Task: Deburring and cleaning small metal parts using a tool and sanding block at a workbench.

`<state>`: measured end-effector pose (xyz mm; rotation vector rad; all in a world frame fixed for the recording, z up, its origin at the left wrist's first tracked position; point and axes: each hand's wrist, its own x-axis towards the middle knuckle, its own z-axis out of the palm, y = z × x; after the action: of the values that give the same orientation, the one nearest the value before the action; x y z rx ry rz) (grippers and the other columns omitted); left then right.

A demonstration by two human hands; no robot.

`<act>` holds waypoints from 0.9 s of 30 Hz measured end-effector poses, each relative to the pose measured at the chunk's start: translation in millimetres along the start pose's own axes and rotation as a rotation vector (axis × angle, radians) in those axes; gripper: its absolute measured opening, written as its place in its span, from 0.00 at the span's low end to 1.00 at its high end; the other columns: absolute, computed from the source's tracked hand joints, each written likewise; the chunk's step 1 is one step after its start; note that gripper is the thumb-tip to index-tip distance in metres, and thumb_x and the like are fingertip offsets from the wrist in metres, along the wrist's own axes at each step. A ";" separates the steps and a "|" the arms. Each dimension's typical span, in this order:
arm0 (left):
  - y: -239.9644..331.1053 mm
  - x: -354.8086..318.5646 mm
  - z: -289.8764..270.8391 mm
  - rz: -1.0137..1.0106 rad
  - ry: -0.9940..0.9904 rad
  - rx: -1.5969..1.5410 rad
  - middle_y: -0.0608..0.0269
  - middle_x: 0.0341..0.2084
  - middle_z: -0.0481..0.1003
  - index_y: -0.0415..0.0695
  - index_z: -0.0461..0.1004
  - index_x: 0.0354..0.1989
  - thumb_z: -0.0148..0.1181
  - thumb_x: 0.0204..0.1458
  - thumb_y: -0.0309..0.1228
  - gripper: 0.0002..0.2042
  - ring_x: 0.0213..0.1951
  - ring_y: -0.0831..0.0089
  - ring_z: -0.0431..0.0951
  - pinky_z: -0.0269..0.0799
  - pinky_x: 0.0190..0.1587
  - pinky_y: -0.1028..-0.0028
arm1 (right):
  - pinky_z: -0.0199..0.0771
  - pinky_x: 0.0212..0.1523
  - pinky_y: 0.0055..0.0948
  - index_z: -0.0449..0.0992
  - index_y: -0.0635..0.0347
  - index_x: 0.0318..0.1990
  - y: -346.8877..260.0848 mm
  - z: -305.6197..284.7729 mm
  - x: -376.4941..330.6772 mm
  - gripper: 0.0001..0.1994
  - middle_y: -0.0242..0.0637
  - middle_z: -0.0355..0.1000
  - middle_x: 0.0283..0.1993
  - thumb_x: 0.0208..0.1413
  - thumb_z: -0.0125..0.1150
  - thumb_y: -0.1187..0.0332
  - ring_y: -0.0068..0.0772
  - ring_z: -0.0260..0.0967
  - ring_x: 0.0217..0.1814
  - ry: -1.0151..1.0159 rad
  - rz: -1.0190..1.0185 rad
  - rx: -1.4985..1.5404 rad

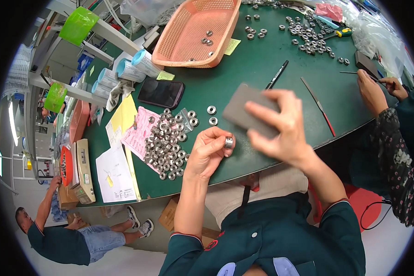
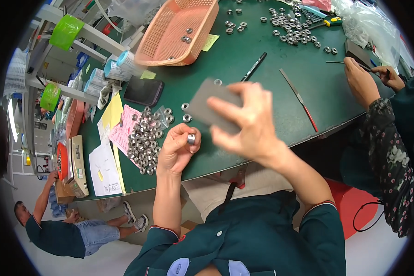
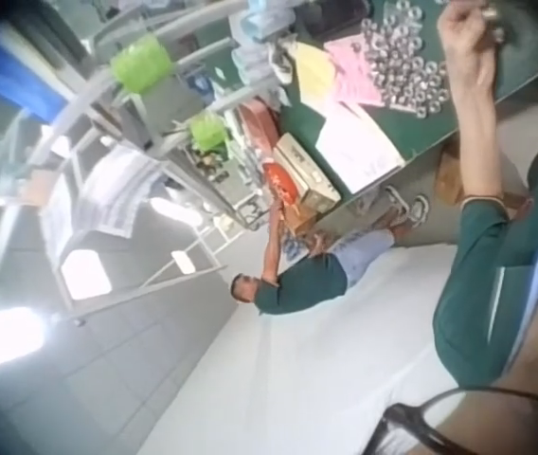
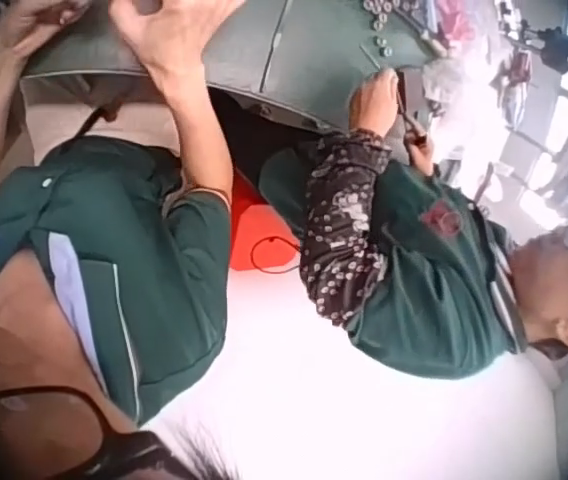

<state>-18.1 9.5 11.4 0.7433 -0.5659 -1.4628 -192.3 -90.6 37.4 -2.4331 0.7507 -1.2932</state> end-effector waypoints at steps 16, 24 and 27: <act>-0.3 2.9 -1.0 -0.040 0.103 -0.177 0.59 0.30 0.72 0.37 0.70 0.38 0.54 0.50 0.25 0.09 0.32 0.75 0.72 0.70 0.37 0.78 | 0.59 0.41 0.36 0.76 0.50 0.39 -11.4 -11.8 -8.9 0.24 0.44 0.65 0.41 0.24 0.63 0.65 0.40 0.63 0.40 -0.025 -0.102 0.175; 1.1 -1.0 9.8 0.005 0.175 -0.100 0.63 0.29 0.74 0.36 0.71 0.37 0.57 0.46 0.26 0.10 0.32 0.77 0.73 0.71 0.35 0.79 | 0.61 0.40 0.36 0.76 0.51 0.39 -10.8 -7.6 2.4 0.24 0.47 0.66 0.42 0.24 0.62 0.65 0.42 0.64 0.38 -0.029 -0.164 0.222; -0.8 0.1 3.3 0.036 0.182 -0.047 0.65 0.28 0.73 0.41 0.70 0.35 0.60 0.45 0.29 0.10 0.27 0.80 0.72 0.69 0.29 0.81 | 0.58 0.40 0.38 0.74 0.47 0.41 -18.6 -7.5 -4.2 0.24 0.45 0.66 0.42 0.26 0.63 0.62 0.41 0.63 0.39 -0.178 -0.295 0.273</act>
<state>-21.0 9.1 12.9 0.8158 -0.4025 -1.3544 -194.7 -73.0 47.5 -2.4495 0.1590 -1.1647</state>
